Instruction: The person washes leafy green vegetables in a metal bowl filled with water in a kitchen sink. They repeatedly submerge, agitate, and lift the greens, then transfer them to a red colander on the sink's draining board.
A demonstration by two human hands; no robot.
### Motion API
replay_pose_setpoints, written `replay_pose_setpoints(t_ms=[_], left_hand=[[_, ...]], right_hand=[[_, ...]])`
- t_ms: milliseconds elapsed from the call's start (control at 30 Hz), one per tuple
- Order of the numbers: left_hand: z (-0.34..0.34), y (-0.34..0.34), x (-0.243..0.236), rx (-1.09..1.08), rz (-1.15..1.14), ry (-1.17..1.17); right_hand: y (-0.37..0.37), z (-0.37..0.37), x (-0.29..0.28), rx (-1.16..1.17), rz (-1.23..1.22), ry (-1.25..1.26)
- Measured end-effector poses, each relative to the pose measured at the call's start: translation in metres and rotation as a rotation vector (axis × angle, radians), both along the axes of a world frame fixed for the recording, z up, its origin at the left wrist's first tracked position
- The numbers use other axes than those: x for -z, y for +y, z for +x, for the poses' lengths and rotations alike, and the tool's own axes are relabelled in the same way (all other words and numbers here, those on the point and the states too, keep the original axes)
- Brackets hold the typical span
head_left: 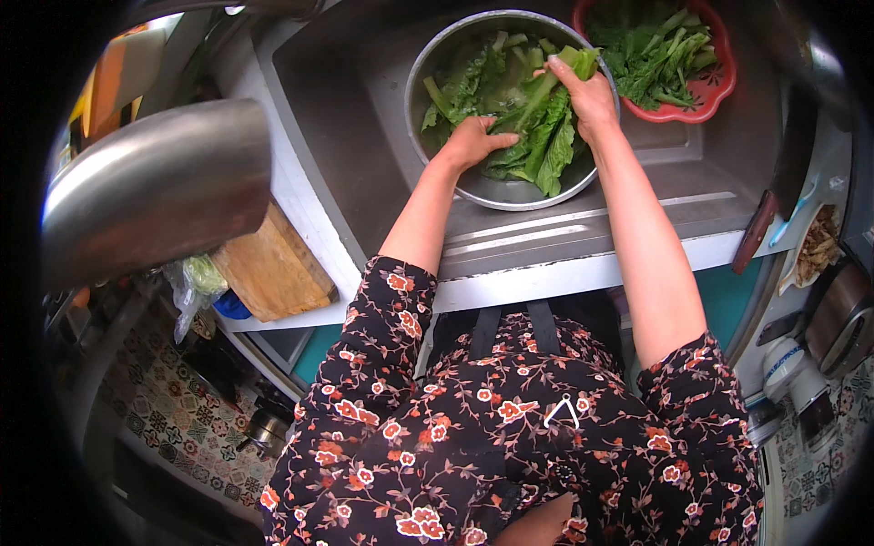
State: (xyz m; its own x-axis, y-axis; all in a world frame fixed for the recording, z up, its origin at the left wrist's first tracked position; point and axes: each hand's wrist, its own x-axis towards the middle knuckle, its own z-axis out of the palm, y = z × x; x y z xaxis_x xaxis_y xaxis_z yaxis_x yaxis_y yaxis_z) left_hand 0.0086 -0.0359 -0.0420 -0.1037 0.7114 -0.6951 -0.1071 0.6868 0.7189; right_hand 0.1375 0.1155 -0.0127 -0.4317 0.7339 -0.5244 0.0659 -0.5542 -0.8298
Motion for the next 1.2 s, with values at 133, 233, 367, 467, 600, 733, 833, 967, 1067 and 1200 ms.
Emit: replay_pose_setpoints(t_ms=[133, 233, 367, 467, 600, 733, 833, 967, 1067, 1200], left_hand=[[-0.008, 0.006, -0.041, 0.191, -0.056, 0.087], [-0.008, -0.008, -0.032, 0.033, -0.071, -0.064], [-0.005, -0.022, -0.029, 0.017, -0.045, 0.115], [-0.002, -0.029, -0.035, 0.18, 0.071, 0.52], [0.004, -0.019, -0.045, 0.455, -0.048, 0.796], [0.0, -0.013, -0.052, 0.096, 0.072, 0.772], [-0.001, -0.013, -0.047, -0.12, -0.036, 0.378], [0.014, 0.01, -0.05, -0.351, -0.066, 0.032], [0.021, 0.018, -0.03, -0.441, -0.031, -0.018], [0.025, 0.018, 0.02, -0.457, -0.056, 0.128]], right_hand=[[-0.001, 0.005, -0.071, -0.011, 0.074, 0.08], [-0.01, 0.008, -0.121, -0.092, 0.309, 0.104], [-0.022, 0.01, -0.208, 0.05, 0.324, 0.432], [-0.026, 0.015, -0.225, 0.067, 0.535, 0.608], [-0.036, 0.035, -0.112, -0.022, 0.373, -0.127], [-0.026, 0.038, -0.132, 0.14, 0.334, 0.137], [-0.012, 0.052, -0.154, 0.217, 0.214, 0.188], [0.016, 0.079, -0.161, 0.389, -0.316, 0.29], [0.021, 0.092, -0.154, 0.427, -0.444, 0.417], [0.026, 0.102, -0.149, 0.506, -0.485, 0.397]])
